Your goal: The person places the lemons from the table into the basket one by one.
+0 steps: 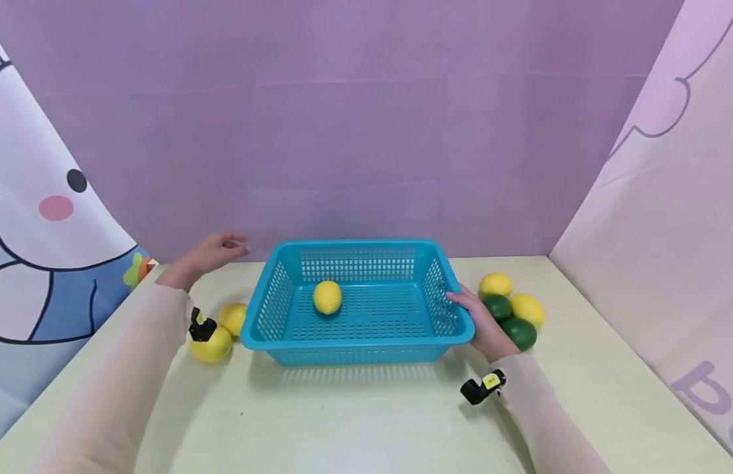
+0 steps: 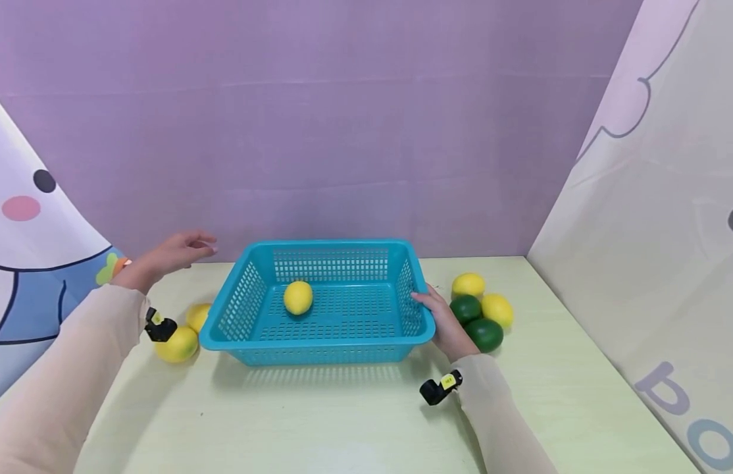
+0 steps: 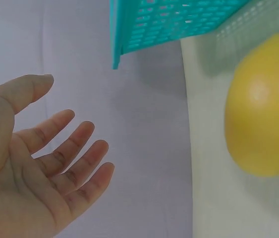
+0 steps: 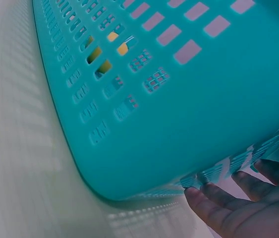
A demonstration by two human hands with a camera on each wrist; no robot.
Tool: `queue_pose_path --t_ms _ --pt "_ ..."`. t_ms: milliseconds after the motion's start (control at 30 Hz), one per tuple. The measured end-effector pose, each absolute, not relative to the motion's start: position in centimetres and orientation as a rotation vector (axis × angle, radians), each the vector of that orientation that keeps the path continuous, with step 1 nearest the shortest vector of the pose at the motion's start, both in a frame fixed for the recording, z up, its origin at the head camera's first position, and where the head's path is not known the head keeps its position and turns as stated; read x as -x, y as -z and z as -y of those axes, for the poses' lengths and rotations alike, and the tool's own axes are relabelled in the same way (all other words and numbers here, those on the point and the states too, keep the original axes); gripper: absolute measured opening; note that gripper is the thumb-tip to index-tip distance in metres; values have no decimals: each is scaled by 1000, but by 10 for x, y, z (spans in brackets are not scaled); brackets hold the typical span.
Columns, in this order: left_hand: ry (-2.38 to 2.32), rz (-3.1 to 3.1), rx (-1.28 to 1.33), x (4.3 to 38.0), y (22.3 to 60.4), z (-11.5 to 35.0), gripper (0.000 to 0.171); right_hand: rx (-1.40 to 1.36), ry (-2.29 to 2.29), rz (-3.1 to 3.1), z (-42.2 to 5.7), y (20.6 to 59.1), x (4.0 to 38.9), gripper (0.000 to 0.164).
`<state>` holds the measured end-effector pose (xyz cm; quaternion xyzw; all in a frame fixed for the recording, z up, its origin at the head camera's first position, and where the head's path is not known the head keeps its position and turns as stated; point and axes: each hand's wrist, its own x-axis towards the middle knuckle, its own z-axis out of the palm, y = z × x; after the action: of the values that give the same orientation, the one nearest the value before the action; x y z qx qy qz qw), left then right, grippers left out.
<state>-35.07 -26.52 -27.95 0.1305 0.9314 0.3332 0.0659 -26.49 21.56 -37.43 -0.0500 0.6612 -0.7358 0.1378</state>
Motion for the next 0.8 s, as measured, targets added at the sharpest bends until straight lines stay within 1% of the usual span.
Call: queue_pose_path --t_ms 567,800 --pt "-907 -2813 -430 346 306 281 51 129 2139 -1905 -218 373 263 62" --pt "-867 -2725 -430 335 314 286 55 161 2129 -1900 -217 376 262 61"
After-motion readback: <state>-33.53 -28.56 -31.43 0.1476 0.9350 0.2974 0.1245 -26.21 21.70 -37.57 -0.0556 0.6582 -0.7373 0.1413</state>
